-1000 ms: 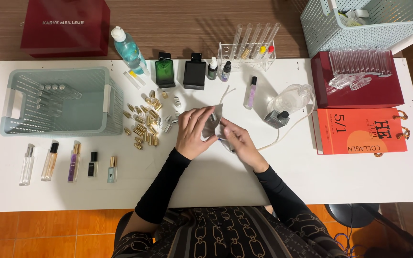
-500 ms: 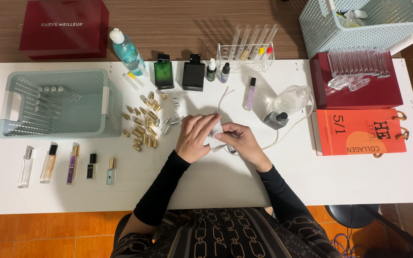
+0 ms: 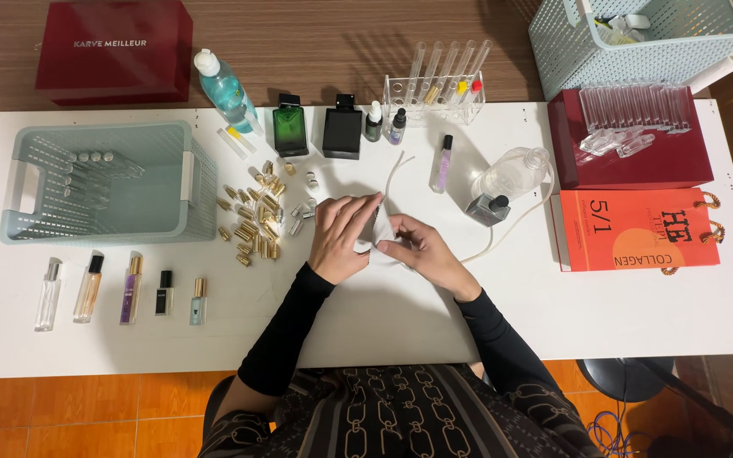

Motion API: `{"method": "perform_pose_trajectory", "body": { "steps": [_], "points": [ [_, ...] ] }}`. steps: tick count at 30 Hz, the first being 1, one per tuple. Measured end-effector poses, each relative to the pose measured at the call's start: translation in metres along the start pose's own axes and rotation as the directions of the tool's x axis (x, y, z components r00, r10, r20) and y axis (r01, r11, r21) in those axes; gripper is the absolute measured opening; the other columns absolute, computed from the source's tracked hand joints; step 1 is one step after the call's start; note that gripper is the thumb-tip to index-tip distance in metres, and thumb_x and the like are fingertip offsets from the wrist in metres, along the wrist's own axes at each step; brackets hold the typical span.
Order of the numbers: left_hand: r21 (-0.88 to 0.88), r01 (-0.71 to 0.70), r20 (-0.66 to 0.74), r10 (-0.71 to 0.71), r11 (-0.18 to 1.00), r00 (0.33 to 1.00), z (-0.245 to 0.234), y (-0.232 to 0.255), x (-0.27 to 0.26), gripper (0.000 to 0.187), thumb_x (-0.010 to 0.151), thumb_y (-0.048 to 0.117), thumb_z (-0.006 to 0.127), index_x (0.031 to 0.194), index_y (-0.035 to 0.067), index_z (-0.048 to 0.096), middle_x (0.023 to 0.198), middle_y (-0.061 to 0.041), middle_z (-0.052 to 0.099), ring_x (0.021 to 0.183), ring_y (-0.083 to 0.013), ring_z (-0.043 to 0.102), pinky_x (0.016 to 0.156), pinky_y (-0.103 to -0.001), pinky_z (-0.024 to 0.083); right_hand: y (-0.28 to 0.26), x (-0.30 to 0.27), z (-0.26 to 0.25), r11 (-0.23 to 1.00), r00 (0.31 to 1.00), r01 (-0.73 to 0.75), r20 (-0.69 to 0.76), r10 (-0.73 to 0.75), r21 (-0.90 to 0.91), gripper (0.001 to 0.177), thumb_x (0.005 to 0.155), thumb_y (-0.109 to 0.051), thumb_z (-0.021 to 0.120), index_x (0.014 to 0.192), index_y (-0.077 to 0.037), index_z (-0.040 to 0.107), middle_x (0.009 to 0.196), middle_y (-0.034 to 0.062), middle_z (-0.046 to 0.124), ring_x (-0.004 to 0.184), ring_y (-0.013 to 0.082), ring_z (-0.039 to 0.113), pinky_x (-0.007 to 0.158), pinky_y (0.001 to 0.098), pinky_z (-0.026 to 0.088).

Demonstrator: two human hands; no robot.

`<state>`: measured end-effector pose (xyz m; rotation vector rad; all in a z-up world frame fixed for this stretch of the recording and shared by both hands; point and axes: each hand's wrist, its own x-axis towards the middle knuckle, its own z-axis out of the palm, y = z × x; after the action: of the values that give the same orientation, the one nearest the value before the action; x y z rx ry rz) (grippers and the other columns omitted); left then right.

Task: Transfer perfume liquid from a larger bottle to a smaller spray bottle using a syringe and plastic tubing.

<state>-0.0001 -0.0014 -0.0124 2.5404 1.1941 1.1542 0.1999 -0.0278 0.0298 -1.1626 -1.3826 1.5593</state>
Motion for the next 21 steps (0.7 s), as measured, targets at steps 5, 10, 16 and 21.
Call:
{"method": "perform_pose_trajectory", "body": {
  "steps": [5,10,16,21],
  "points": [
    [-0.074,-0.105,-0.01,0.105,0.992,0.994,-0.009,0.012,0.011,0.086,0.069,0.021,0.087,0.147,0.012,0.054,0.144,-0.002,0.057,0.131,-0.0244,0.048,0.115,-0.046,0.035,0.021,-0.003,-0.005,0.975,0.98,0.163,-0.092,-0.178,-0.149,0.026,0.094,-0.017,0.078,0.087,0.001,0.06,0.078,-0.0066,0.049,0.072,0.0035,0.039,0.06,0.0231,0.034],
    [-0.105,-0.152,0.008,0.153,0.983,0.988,-0.049,0.028,0.057,0.093,0.067,0.04,0.094,0.147,0.013,0.053,0.143,-0.003,0.055,0.129,-0.0249,0.047,0.111,-0.047,0.032,-0.034,-0.009,-0.023,0.935,0.969,0.107,-0.174,-0.174,-0.339,0.035,0.102,-0.026,0.07,0.081,0.002,0.065,0.063,-0.0042,0.042,0.063,0.0045,0.034,0.053,0.0256,0.03],
    [-0.099,-0.196,-0.08,0.189,0.976,0.979,-0.103,0.057,0.105,0.087,0.078,0.04,0.094,0.15,0.016,0.052,0.147,0.0,0.054,0.137,-0.0232,0.046,0.119,-0.048,0.03,-0.123,-0.029,-0.025,0.957,0.975,0.173,-0.095,-0.2,-0.233,0.024,0.104,-0.023,0.064,0.107,-0.001,0.072,0.074,-0.0077,0.056,0.069,0.0018,0.043,0.058,0.022,0.037],
    [-0.004,-0.189,-0.121,0.187,0.982,0.975,-0.117,0.069,0.109,0.082,0.075,0.019,0.087,0.15,0.016,0.053,0.147,0.0,0.057,0.138,-0.0223,0.046,0.121,-0.049,0.029,-0.148,-0.029,-0.013,0.893,0.909,0.39,-0.06,-0.412,-0.225,0.045,0.094,-0.018,0.074,0.131,0.003,0.059,0.109,-0.0092,0.065,0.1,0.0006,0.057,0.086,0.0197,0.049]
  ]
}}
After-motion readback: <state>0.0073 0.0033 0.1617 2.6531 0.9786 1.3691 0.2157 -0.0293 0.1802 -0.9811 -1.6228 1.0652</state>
